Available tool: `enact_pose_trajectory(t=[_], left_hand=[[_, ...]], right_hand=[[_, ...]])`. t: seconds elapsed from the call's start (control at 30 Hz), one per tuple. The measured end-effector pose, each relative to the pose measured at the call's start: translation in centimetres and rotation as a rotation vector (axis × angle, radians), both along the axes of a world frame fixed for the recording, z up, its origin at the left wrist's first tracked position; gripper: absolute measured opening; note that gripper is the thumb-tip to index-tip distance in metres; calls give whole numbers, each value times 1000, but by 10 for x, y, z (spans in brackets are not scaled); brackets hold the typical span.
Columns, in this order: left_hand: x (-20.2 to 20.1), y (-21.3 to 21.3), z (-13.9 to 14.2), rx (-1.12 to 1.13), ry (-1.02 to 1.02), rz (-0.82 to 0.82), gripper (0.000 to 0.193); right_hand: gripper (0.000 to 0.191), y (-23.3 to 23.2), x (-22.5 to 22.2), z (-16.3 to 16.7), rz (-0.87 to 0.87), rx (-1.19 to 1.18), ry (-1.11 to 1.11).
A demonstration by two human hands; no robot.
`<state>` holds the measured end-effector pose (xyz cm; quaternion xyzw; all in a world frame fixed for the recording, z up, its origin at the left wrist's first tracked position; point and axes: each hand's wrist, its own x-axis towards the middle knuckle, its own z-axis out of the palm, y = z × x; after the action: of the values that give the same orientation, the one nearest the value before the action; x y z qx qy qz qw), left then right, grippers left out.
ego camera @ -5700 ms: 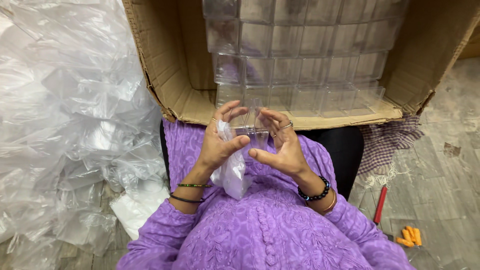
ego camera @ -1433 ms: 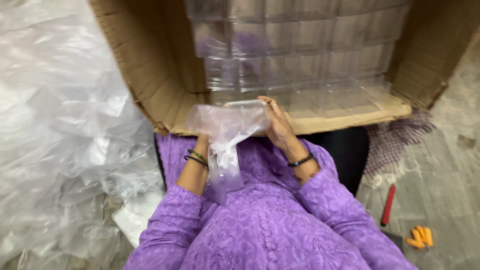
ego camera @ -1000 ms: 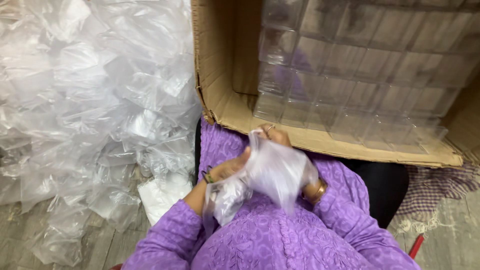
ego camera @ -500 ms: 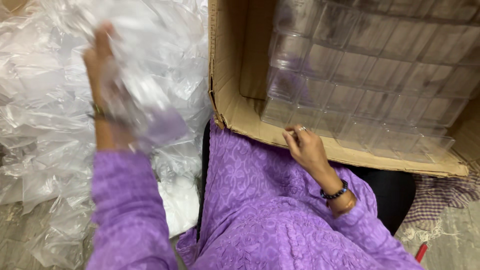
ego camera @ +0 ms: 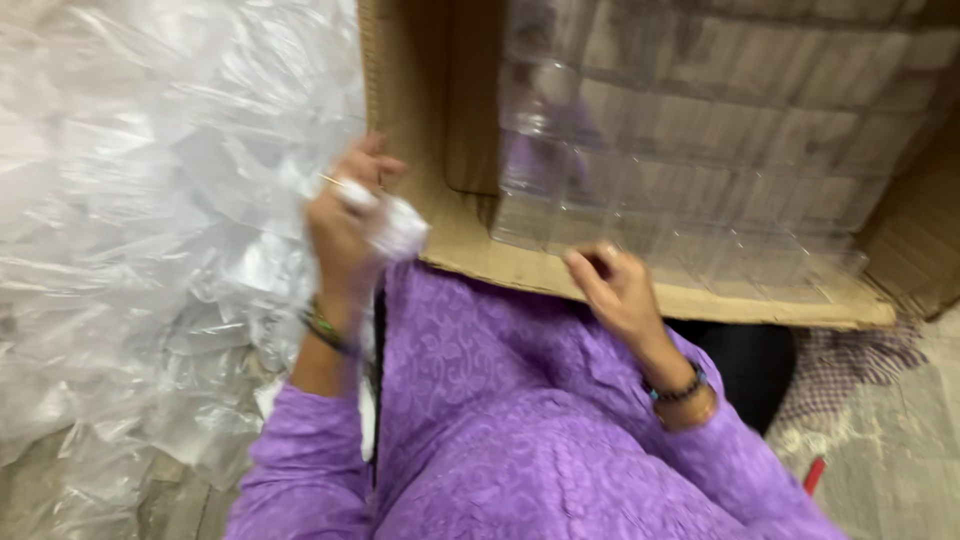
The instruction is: The person sits on the floor in front of a cardboard box filled with clear plastic boxes. They take plastic bags, open them, place plastic boxes inside, and set filled bags aside, repeating the process.
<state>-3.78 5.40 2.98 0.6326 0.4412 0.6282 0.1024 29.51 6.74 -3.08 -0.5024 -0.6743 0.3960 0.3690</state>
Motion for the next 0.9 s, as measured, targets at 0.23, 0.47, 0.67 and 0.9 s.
enact_pose_trajectory(t=[0.23, 0.47, 0.67, 0.9], left_hand=[[112, -6, -10, -31, 263, 265, 35], [114, -13, -59, -589, -311, -379, 28], [137, -16, -55, -615, -534, -594, 20], [152, -24, -65, -632, -431, -451, 28]], right_hand=[[57, -9, -65, 33, 312, 147, 493], [19, -10, -12, -4, 72, -133, 781], [15, -22, 0, -26, 4, -111, 836], [10, -28, 9, -19, 64, -134, 967]])
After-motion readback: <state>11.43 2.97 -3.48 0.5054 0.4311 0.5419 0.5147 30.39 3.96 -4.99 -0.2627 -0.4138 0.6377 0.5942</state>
